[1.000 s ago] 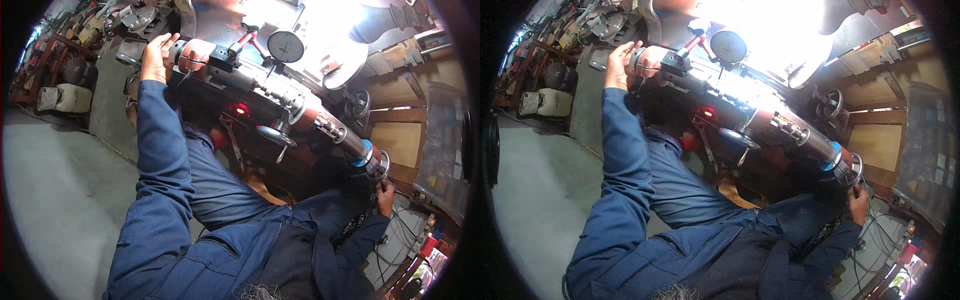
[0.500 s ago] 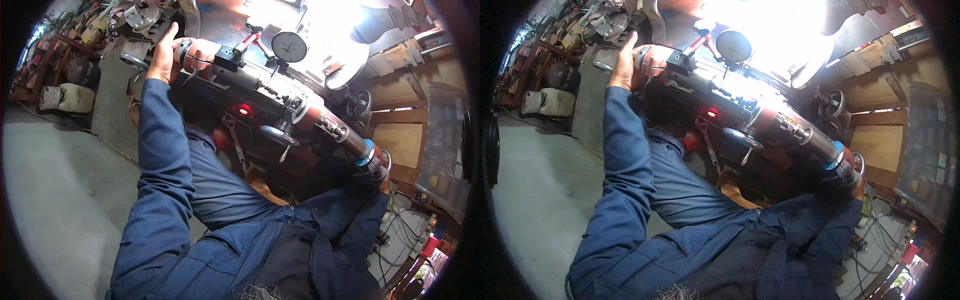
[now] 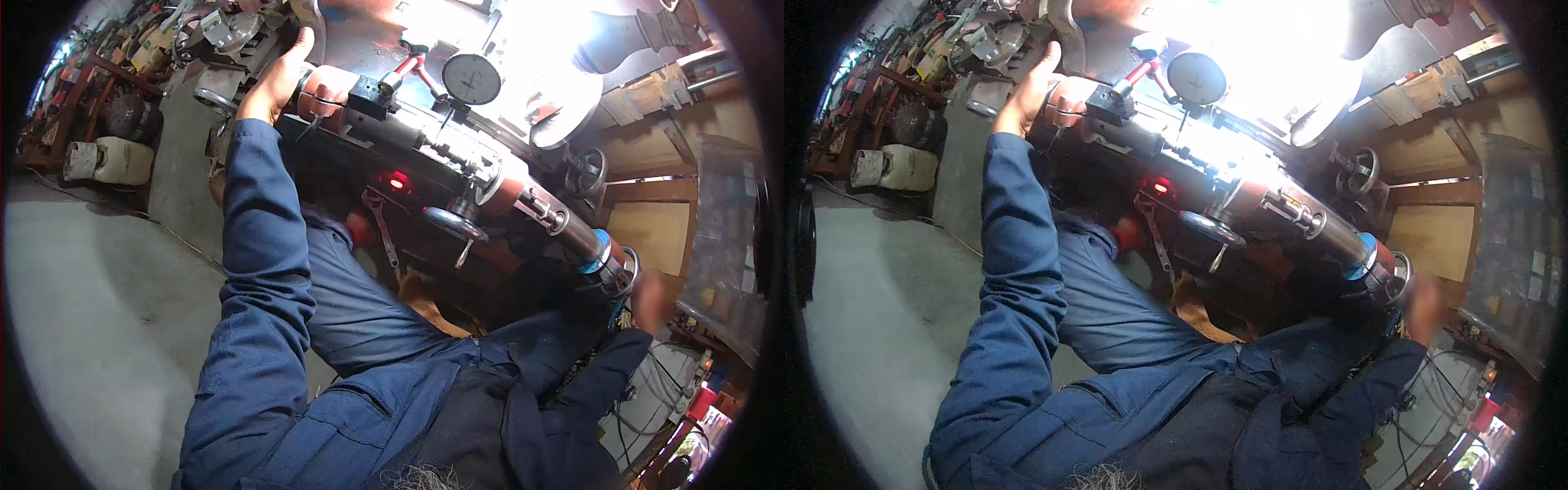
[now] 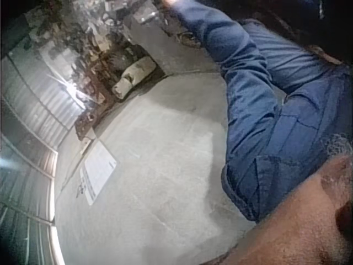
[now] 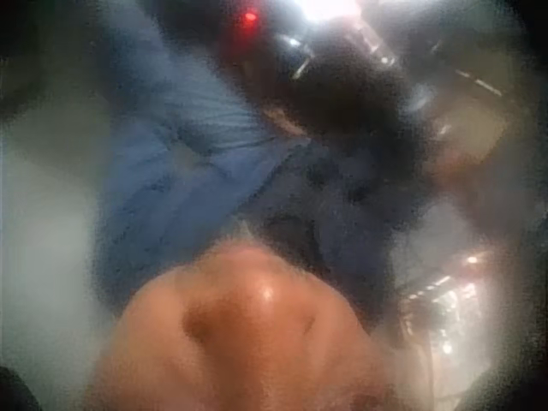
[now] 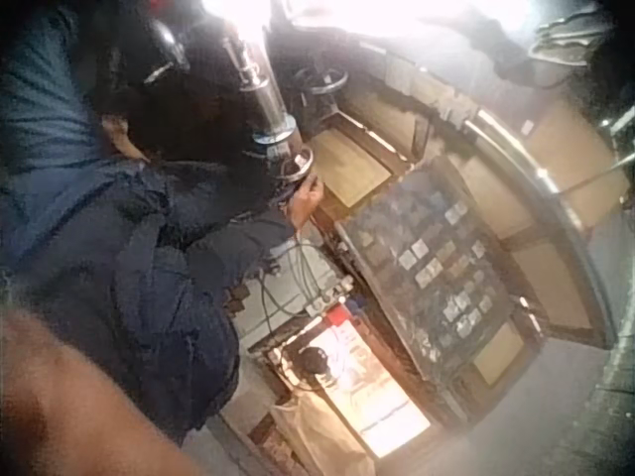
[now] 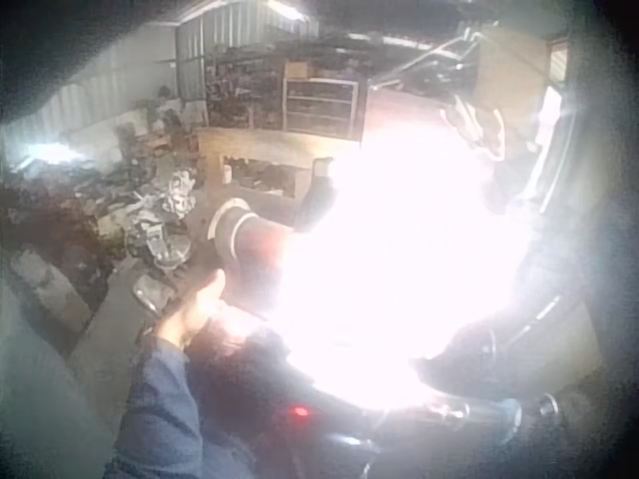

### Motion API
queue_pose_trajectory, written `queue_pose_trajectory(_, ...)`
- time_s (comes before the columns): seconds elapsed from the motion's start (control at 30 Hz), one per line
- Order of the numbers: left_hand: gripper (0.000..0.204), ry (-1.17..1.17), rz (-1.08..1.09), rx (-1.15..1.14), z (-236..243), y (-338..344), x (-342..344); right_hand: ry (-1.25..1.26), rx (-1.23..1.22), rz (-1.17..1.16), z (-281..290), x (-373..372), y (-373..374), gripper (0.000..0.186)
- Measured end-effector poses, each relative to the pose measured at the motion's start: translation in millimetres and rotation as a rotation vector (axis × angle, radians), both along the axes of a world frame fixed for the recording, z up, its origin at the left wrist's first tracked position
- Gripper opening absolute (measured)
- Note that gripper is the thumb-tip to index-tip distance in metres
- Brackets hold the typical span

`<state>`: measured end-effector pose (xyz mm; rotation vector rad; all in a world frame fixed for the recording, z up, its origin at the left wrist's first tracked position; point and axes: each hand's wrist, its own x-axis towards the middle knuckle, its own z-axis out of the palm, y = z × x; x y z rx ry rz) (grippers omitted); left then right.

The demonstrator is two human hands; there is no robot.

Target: The person works on a metal machinery component by turning handwheels to align parts, handling a small tool to adjust a pin, and then attaching a dial indicator gauge to the assembly.

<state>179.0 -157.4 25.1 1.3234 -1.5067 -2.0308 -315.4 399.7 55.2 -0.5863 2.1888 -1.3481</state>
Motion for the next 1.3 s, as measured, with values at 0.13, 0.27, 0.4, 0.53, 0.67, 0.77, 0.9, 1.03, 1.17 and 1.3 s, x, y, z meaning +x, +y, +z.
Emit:
queue_pose_trajectory(0.13,0.093,-0.080,-0.017,-0.022,0,0,2,-0.015,0.039,0.084,-37,-43,-4,0.031)
queue_pose_trajectory(0.27,0.090,-0.073,-0.040,0.009,-14,-17,14,-0.312,0.165,-0.185,-92,-98,20,0.033)
queue_pose_trajectory(0.4,0.074,-0.105,-0.007,-0.006,-13,-13,11,0.214,0.383,-0.021,-52,-69,-2,0.030)
queue_pose_trajectory(0.53,0.045,-0.006,0.131,-0.269,-27,-2,3,0.853,0.325,-0.064,34,2,-58,0.030)
queue_pose_trajectory(0.67,0.042,0.142,0.083,-0.720,-51,-4,17,0.938,-0.060,0.163,67,152,-173,0.031)
queue_pose_trajectory(0.77,0.040,0.176,0.138,-1.124,-54,12,15,1.033,-0.178,0.577,51,210,-235,0.040)
queue_pose_trajectory(0.9,0.040,0.251,0.166,-1.106,-54,12,12,1.064,-0.027,0.732,29,261,-284,0.049)
queue_pose_trajectory(1.03,0.039,0.210,0.204,-0.918,-44,17,14,1.165,0.181,0.791,20,270,-299,0.041)
queue_pose_trajectory(1.17,0.038,0.088,0.546,-1.701,-3,94,-19,1.205,0.135,0.744,6,263,-293,0.031)
queue_pose_trajectory(1.3,0.036,-0.108,0.057,-1.761,-31,150,-51,1.159,0.139,0.756,9,268,-296,0.028)
